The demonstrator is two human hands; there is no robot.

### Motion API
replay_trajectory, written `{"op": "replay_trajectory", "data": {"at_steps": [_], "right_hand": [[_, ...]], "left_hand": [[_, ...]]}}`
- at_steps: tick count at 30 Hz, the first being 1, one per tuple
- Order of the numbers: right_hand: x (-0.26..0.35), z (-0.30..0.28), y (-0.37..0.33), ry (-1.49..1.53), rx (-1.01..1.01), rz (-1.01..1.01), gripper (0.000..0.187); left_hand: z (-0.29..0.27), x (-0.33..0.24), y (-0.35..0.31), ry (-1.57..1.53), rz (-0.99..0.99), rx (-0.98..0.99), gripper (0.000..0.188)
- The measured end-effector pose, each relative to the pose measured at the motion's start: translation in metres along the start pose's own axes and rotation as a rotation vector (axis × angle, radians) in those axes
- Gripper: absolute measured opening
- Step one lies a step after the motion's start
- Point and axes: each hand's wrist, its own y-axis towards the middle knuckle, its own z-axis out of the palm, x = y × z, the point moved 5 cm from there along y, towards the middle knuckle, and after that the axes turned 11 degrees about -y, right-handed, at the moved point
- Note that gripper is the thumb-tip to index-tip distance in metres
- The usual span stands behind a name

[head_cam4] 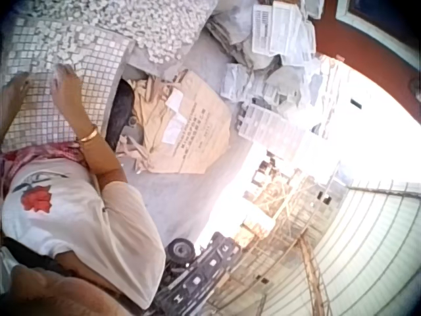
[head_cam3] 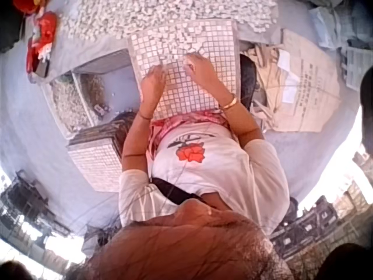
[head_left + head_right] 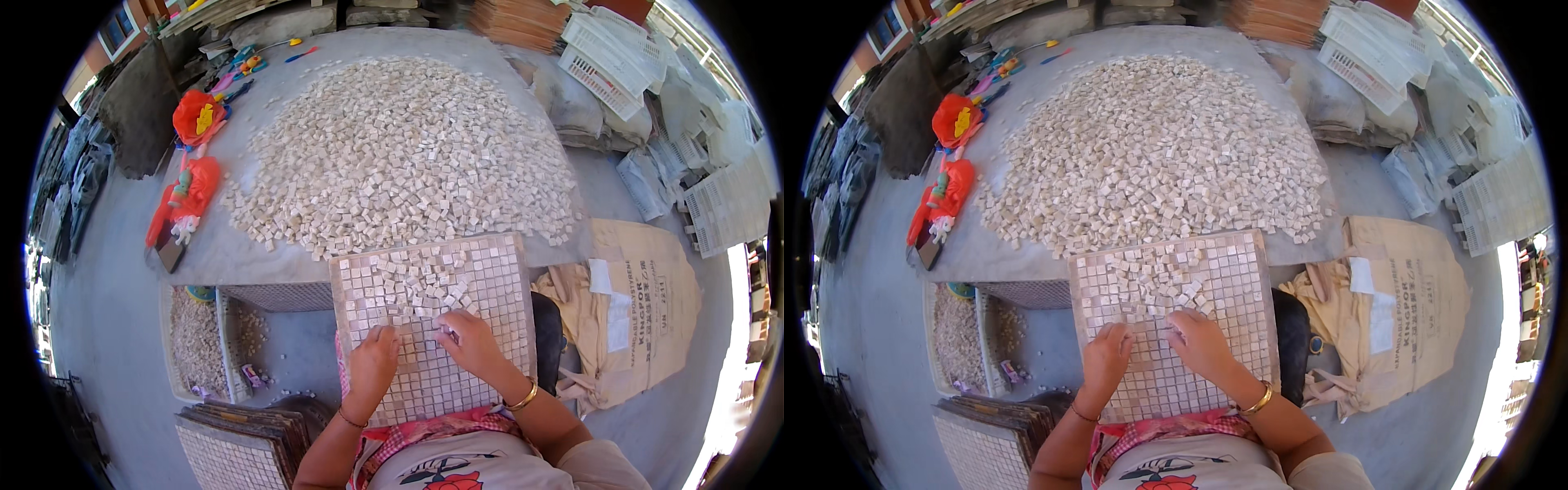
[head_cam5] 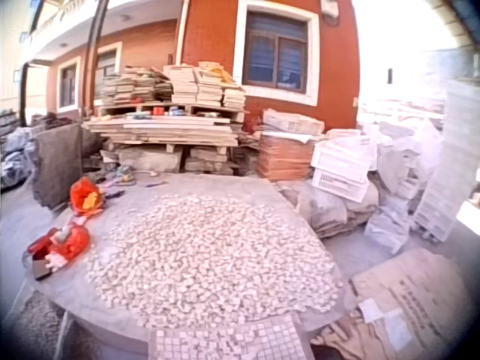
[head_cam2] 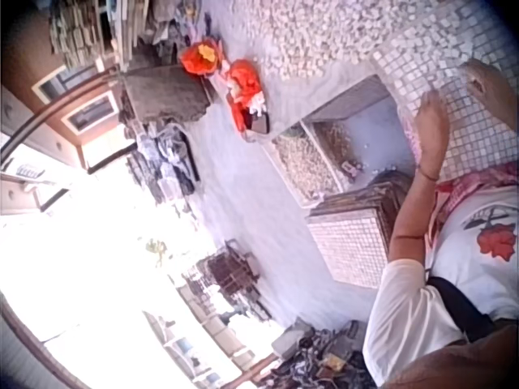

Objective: The person sorts small white cubic pieces from a large pile on a table into the cells of a grid tray. They pick up pieces by hand and place them into the tray, occasionally transferring pieces between hands.

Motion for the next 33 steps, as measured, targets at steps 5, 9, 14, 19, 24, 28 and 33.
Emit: {"op": "replay_trajectory", "data": {"at_steps": [5, 9, 14, 19, 24, 28, 33], "right_hand": [[0.002, 0.015, 0.031, -0.215, -0.048, -0.121, 0.022], [0.0, 0.018, 0.032, -0.148, 0.039, -0.096, 0.021], [-0.015, 0.034, 0.0, 0.933, 0.443, 0.374, 0.02], [-0.015, 0.035, -0.017, 1.398, 0.422, 0.455, 0.019], [-0.015, 0.03, -0.015, 1.225, 0.392, 0.461, 0.021], [-0.01, 0.028, -0.009, 1.131, 0.356, 0.432, 0.03], [-0.003, 0.024, -0.002, 1.13, 0.331, 0.437, 0.031]], "left_hand": [[-0.011, 0.016, -0.005, -0.199, -0.007, -0.091, 0.006], [-0.036, 0.025, -0.02, -0.464, -0.183, -0.143, 0.004], [-0.031, 0.038, -0.04, -0.62, -0.297, -0.146, 0.006], [-0.021, 0.011, -0.018, -0.202, 0.077, -0.13, 0.013], [-0.005, -0.005, 0.01, -0.004, 0.06, -0.05, 0.023], [0.0, -0.009, 0.017, 0.04, 0.049, -0.003, 0.024], [0.003, -0.004, 0.022, -0.013, 0.086, -0.078, 0.021]]}}
